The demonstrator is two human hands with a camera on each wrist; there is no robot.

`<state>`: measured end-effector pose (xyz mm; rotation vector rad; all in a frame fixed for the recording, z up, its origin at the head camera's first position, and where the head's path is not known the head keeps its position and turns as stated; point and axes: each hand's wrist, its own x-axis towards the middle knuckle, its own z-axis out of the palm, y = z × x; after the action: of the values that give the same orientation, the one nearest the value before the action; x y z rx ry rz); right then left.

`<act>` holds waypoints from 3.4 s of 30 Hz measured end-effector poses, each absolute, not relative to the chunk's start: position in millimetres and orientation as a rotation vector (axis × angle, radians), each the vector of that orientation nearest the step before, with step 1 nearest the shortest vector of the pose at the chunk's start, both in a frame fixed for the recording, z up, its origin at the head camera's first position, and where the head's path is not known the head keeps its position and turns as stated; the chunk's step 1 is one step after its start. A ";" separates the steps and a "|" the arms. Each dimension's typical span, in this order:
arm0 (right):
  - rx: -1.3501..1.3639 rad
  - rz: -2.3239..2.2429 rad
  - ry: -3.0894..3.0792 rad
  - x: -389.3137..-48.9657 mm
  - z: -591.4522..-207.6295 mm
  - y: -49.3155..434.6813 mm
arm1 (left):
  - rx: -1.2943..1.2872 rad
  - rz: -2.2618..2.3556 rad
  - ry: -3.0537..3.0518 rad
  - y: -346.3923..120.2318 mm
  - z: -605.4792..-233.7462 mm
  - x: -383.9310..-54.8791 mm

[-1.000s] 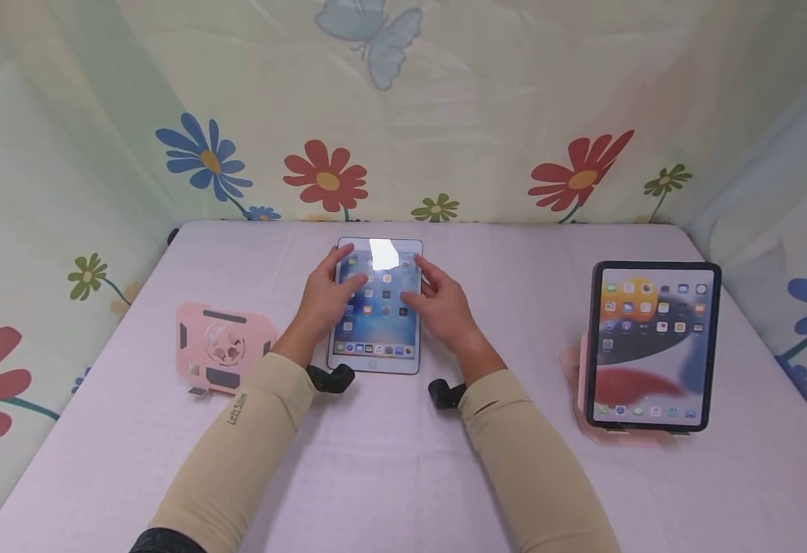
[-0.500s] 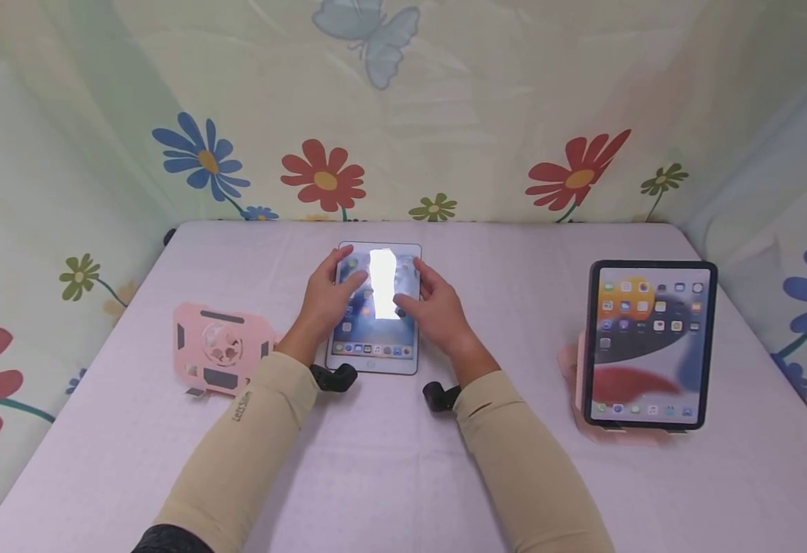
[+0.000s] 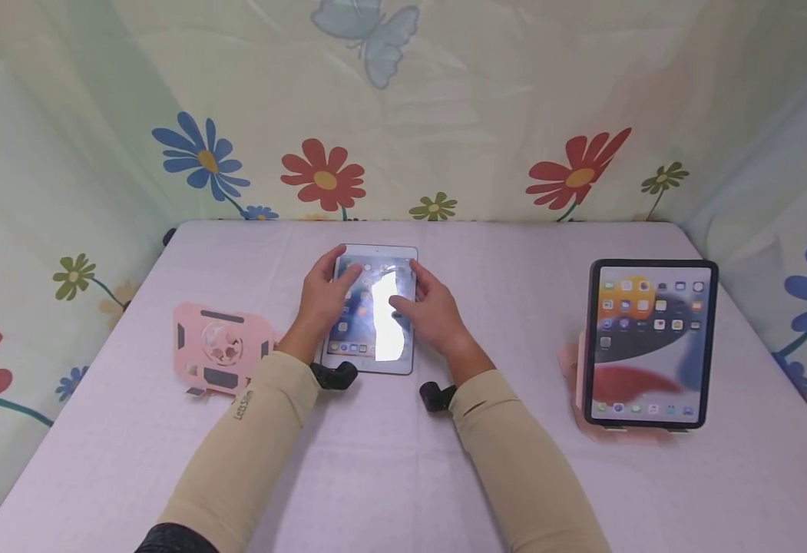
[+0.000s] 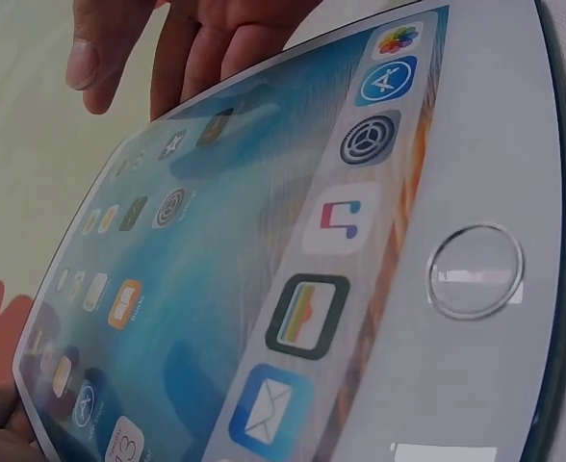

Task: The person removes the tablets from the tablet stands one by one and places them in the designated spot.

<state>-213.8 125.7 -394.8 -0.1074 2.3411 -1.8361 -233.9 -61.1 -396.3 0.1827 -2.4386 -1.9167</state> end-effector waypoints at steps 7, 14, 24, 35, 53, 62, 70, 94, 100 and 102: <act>-0.116 -1.826 2.351 -216.4 -397.8 125.8 | 0.176 -1.924 -2.422 -62.0 -400.2 -235.2; -0.097 -1.805 2.355 -218.1 -400.1 125.5 | 0.199 -1.900 -2.437 -61.2 -403.1 -236.1; -0.111 -1.793 2.328 -219.9 -402.4 123.5 | 0.272 -1.886 -2.453 -60.4 -402.9 -236.4; -0.127 -1.729 2.339 -220.5 -403.5 123.5 | 0.361 -1.873 -2.482 -60.0 -403.6 -235.0; -0.155 -1.737 2.274 -222.1 -406.8 122.6 | 0.434 -1.866 -2.427 -59.6 -409.1 -236.2; -0.175 -1.721 2.304 -223.6 -409.2 123.0 | 0.446 -1.866 -2.432 -58.7 -410.0 -234.8; -0.170 -1.704 2.315 -224.2 -407.8 119.8 | 0.435 -1.823 -2.455 -57.2 -412.2 -235.5; -0.141 -1.653 2.335 -221.4 -402.4 122.6 | 0.333 -1.762 -2.508 -58.9 -414.0 -234.3; -0.192 -1.618 2.436 -219.6 -394.1 132.3 | 0.214 -1.759 -2.533 -53.8 -406.6 -232.6; -0.222 -1.639 2.448 -218.1 -389.8 135.3 | 0.173 -1.759 -2.542 -51.8 -403.4 -231.5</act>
<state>-218.1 135.3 -389.8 -0.2216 2.4484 -1.6392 -231.5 -51.8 -403.4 0.1727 -2.5418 -1.7593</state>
